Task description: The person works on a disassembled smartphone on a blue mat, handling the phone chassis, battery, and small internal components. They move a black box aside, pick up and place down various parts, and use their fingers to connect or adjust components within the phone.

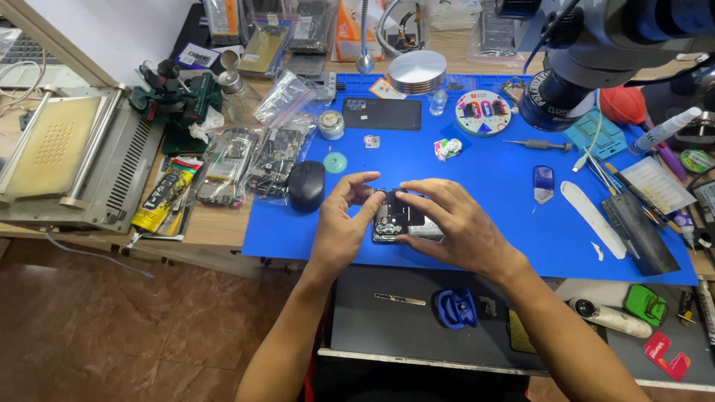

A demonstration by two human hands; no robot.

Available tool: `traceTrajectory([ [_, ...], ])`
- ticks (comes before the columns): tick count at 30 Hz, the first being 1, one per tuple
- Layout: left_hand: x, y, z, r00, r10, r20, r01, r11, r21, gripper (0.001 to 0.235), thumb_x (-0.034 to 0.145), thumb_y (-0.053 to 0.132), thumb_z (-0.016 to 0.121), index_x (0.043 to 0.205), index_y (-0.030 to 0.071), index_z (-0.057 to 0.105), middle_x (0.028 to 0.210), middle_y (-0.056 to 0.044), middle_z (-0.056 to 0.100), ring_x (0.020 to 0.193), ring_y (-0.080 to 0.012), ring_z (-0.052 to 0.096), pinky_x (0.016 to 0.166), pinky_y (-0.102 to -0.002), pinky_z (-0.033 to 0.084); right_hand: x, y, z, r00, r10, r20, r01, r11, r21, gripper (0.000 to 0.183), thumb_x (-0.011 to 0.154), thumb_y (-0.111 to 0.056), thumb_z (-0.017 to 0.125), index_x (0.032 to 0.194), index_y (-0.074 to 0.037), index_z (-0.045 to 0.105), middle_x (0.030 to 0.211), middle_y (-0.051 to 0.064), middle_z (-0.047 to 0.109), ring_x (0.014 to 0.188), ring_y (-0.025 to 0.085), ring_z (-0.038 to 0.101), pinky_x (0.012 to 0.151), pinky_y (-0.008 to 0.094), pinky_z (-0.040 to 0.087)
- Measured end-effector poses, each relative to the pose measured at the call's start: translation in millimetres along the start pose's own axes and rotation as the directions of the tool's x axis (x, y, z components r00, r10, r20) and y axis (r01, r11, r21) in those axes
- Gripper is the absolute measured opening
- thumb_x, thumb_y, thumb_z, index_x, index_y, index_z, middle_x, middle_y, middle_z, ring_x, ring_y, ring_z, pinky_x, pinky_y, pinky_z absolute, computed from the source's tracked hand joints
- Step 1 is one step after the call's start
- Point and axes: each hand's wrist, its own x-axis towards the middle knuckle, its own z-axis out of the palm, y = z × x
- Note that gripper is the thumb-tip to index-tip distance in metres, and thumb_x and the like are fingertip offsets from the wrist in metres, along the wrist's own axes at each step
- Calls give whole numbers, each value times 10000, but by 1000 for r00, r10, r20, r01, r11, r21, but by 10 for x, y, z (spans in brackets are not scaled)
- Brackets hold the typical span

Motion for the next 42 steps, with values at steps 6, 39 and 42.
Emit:
traceTrajectory([
  [6,-104,-58,-271,997,76,-23,-71,984,165,356,1035,148,669,1387,93,648,1202,-125,732,1093,-218,701,1029,-355,542,-108,198,92,986,97,134,-92,995,-46,585,827,-297,878,1297,-20,669,1272,140,677,1214,367,647,1055,509,493],
  [39,-11,-586,-396,774,394,496,-633,487,602,355,952,47,611,1289,124,692,1279,-41,657,1123,-238,617,944,-370,537,-49,302,254,867,261,424,-273,961,-32,558,848,-410,838,1268,-79,676,1236,100,626,1321,345,572,1118,533,483],
  [42,-17,-578,-371,761,384,523,-649,411,641,376,941,53,606,1306,105,679,1319,-47,635,1109,-219,585,908,-338,515,-36,295,245,867,261,424,-275,961,-29,549,852,-409,841,1265,-79,692,1229,99,631,1313,337,578,1098,514,494],
])
